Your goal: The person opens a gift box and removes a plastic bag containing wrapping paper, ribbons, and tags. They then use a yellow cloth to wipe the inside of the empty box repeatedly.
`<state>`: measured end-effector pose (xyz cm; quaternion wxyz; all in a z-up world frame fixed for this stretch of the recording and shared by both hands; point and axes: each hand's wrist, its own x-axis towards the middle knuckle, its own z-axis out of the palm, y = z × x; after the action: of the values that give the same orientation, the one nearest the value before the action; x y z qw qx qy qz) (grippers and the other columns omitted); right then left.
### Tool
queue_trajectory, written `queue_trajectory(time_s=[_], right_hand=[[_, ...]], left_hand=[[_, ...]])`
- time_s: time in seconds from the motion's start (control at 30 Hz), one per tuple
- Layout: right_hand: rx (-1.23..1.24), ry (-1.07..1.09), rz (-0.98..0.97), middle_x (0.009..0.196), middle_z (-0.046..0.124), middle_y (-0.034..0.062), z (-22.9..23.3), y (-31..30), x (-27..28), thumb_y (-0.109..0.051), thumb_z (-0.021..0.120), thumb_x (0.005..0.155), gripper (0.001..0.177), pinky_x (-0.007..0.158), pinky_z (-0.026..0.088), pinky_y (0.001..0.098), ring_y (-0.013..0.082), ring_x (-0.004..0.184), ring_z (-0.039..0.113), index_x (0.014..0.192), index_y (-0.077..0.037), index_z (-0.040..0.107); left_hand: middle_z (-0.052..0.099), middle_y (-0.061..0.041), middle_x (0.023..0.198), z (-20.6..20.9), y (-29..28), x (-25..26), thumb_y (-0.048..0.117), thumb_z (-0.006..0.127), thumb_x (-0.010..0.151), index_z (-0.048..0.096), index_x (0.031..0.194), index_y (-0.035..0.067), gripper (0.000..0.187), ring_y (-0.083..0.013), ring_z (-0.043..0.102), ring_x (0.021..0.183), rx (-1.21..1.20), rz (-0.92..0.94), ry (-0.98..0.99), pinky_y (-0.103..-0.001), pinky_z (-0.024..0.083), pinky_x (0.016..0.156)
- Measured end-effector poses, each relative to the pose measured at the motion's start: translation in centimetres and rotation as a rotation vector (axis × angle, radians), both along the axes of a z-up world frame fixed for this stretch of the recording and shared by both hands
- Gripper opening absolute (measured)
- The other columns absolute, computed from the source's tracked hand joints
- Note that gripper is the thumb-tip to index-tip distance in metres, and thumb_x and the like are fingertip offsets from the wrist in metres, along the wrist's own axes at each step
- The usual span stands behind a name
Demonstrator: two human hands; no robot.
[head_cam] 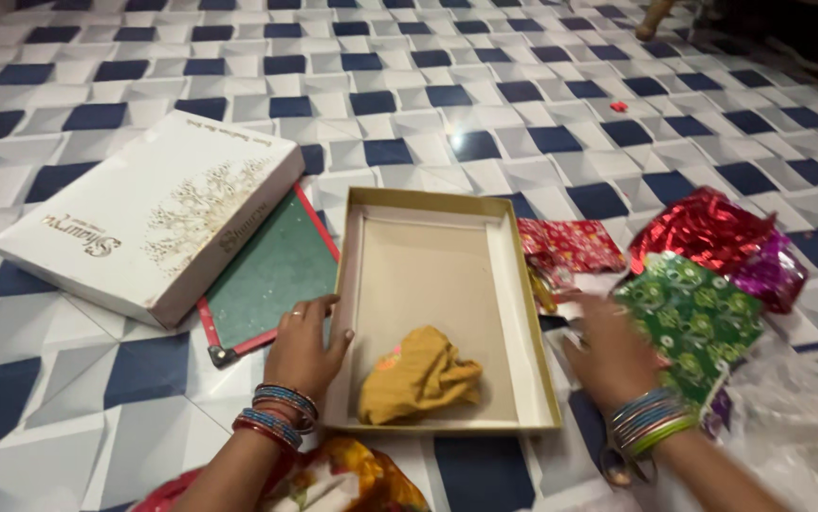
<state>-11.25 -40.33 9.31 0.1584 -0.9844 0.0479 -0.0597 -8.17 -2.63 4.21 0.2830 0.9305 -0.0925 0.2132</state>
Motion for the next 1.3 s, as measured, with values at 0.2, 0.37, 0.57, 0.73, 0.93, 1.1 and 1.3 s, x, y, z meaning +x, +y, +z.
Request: queue_trajectory(time_s=[0.2,0.37,0.57,0.73,0.93,1.1,1.3], right_hand=[[0.308,0.104,0.634,0.140,0.052,0.0195,-4.9,16.1,0.1,-0.030,0.084,0.077,0.051,0.103,0.045,0.0476,0.0416,0.129,0.051,0.126,-0.021,0.069],[0.054,-0.056,0.742,0.130,0.066,0.0110,-6.9,17.8,6.6,-0.031,0.081,0.075,0.036,0.103,0.048,0.0482,0.0350,0.121,0.060,0.109,-0.021,0.076],[0.346,-0.128,0.047,0.128,0.063,0.0155,-9.3,18.8,14.3,-0.042,0.072,0.086,0.041,0.102,0.050,0.0455,0.0356,0.117,0.062,0.120,-0.018,0.073],[0.323,-0.123,0.675,0.130,0.059,0.0206,-8.6,21.2,7.2,-0.030,0.081,0.073,0.067,0.103,0.040,0.0500,0.0430,0.123,0.052,0.134,-0.008,0.063],[0.126,-0.037,0.747,0.133,0.061,0.0143,-7.7,19.7,7.9,-0.011,0.071,0.066,0.062,0.108,0.044,0.0463,0.0369,0.129,0.055,0.127,-0.015,0.066],[0.230,-0.088,0.359,0.132,0.062,0.0136,-8.6,21.7,12.7,-0.027,0.082,0.076,0.055,0.111,0.043,0.0467,0.0364,0.130,0.052,0.125,-0.015,0.063],[0.072,-0.063,0.906,0.134,0.063,0.0143,-7.7,20.5,6.4,-0.030,0.084,0.066,0.058,0.108,0.038,0.0535,0.0372,0.132,0.049,0.121,-0.017,0.067]], left_hand=[[0.071,-0.015,0.125,-3.6,2.4,2.8,0.017,0.070,0.084,0.054,0.143,0.013,0.061,-0.0288,0.076,0.098,-0.421,-0.105,0.492,-0.039,0.059,0.088],[0.070,-0.015,0.128,-4.7,2.7,4.2,0.015,0.067,0.081,0.054,0.144,0.014,0.064,-0.0274,0.075,0.106,-0.578,-0.155,0.531,-0.036,0.056,0.093],[0.071,-0.017,0.128,-5.6,1.5,4.5,0.020,0.062,0.089,0.052,0.148,0.018,0.060,-0.0267,0.072,0.112,-0.612,-0.061,0.622,-0.034,0.053,0.098],[0.060,-0.014,0.146,-8.4,0.5,5.3,0.026,0.054,0.099,0.045,0.152,0.008,0.057,-0.0222,0.058,0.132,-1.039,-0.191,0.569,-0.031,0.043,0.109],[0.045,-0.014,0.159,-12.1,-0.8,6.1,0.041,0.043,0.104,0.039,0.154,0.007,0.060,-0.0255,0.040,0.148,-0.948,-0.108,0.579,-0.034,0.029,0.120],[0.020,-0.017,0.168,-14.9,0.7,7.4,0.045,0.030,0.106,0.033,0.156,0.009,0.061,-0.0341,0.020,0.153,-0.541,-0.004,0.576,-0.044,0.016,0.122],[0.035,-0.013,0.167,-17.2,4.2,9.6,0.032,0.032,0.108,0.043,0.150,0.013,0.047,-0.0364,0.024,0.159,0.255,0.220,0.385,-0.053,0.027,0.117]])
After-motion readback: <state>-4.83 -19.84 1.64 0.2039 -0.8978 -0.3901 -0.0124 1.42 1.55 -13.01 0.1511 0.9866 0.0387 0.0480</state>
